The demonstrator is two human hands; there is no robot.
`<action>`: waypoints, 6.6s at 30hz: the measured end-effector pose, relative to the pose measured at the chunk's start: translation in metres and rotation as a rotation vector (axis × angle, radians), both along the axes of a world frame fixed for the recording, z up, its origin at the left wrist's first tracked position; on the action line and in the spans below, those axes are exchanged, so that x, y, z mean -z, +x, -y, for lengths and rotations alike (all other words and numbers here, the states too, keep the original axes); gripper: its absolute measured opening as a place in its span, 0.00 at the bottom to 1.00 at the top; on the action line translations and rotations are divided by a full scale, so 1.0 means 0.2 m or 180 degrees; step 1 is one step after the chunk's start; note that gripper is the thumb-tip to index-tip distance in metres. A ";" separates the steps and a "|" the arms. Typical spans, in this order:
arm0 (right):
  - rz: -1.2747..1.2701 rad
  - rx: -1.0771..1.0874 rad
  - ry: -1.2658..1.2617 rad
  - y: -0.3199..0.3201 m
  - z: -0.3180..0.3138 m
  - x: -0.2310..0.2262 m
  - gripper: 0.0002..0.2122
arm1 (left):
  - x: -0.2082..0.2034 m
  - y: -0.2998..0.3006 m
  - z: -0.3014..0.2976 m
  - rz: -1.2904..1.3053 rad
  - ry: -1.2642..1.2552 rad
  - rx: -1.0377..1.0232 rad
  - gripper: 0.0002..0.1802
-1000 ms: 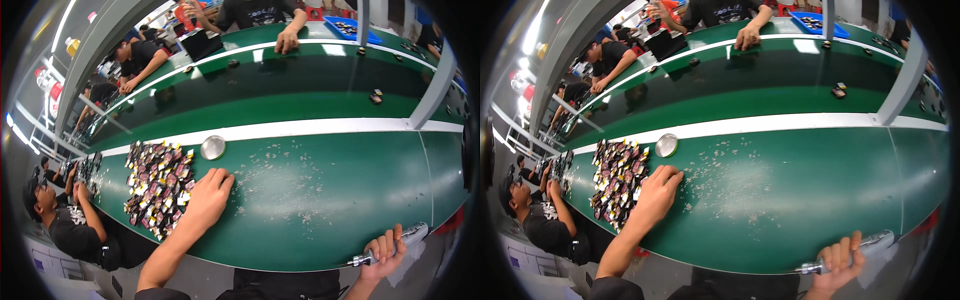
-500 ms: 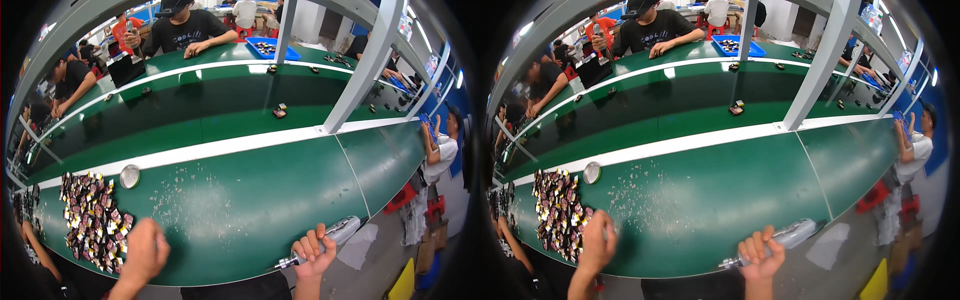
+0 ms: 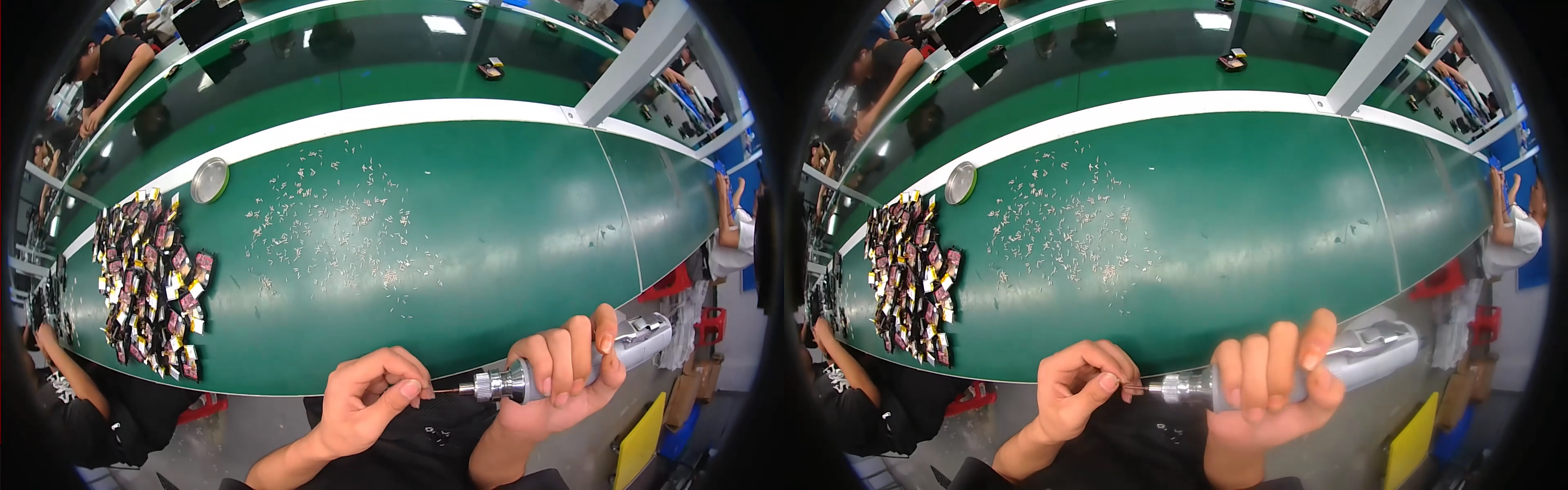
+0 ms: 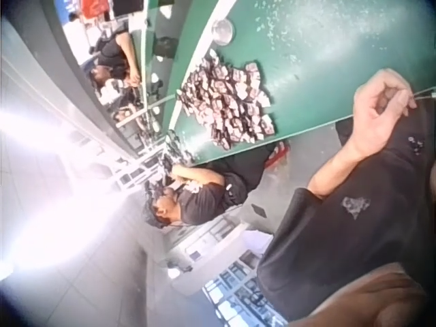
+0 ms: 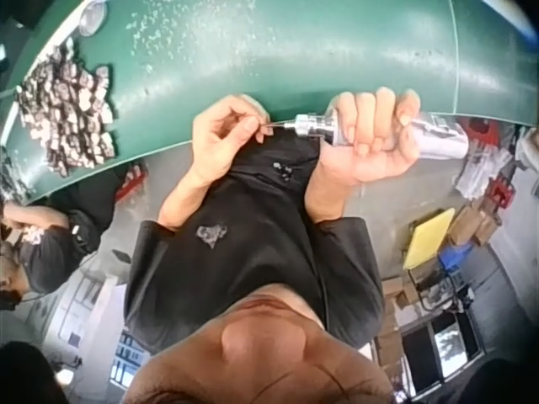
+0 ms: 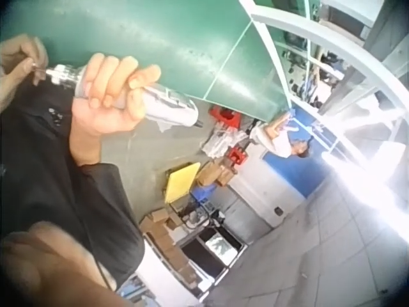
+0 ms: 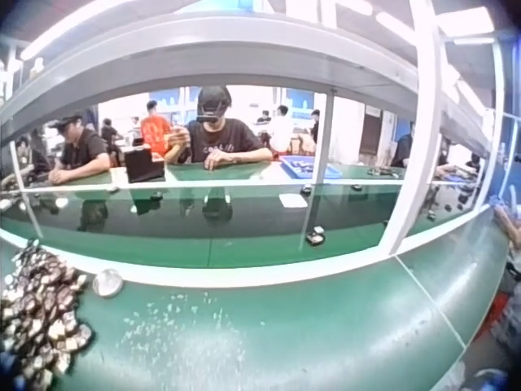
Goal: Use a power screwdriver to assemble small electronic components on a factory assembly line.
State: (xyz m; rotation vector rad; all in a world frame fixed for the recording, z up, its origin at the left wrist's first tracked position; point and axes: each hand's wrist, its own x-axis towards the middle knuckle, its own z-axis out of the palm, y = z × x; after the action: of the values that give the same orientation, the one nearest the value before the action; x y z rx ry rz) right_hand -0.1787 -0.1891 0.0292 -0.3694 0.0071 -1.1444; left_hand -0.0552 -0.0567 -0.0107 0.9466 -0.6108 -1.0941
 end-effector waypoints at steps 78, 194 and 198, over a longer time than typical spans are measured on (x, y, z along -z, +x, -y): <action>-0.1023 0.0394 0.1251 -0.35 0.01 0.09 0.03 | -0.06 -0.05 0.66 0.5812 -0.2042 0.0512 0.10; -0.0469 -0.0205 0.0403 -0.28 0.25 0.30 0.04 | -0.07 0.90 0.06 0.6242 0.1835 -0.1285 0.07; -0.0334 -0.0242 0.0207 -0.30 0.24 0.28 0.04 | -0.07 0.92 0.08 0.6608 0.1893 -0.1095 0.03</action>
State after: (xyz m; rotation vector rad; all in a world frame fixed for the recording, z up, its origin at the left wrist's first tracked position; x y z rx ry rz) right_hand -0.2381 -0.2381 -0.0277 -0.3685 0.1209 -1.0462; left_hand 0.1282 -0.0733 0.0024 2.4849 -1.6480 0.5008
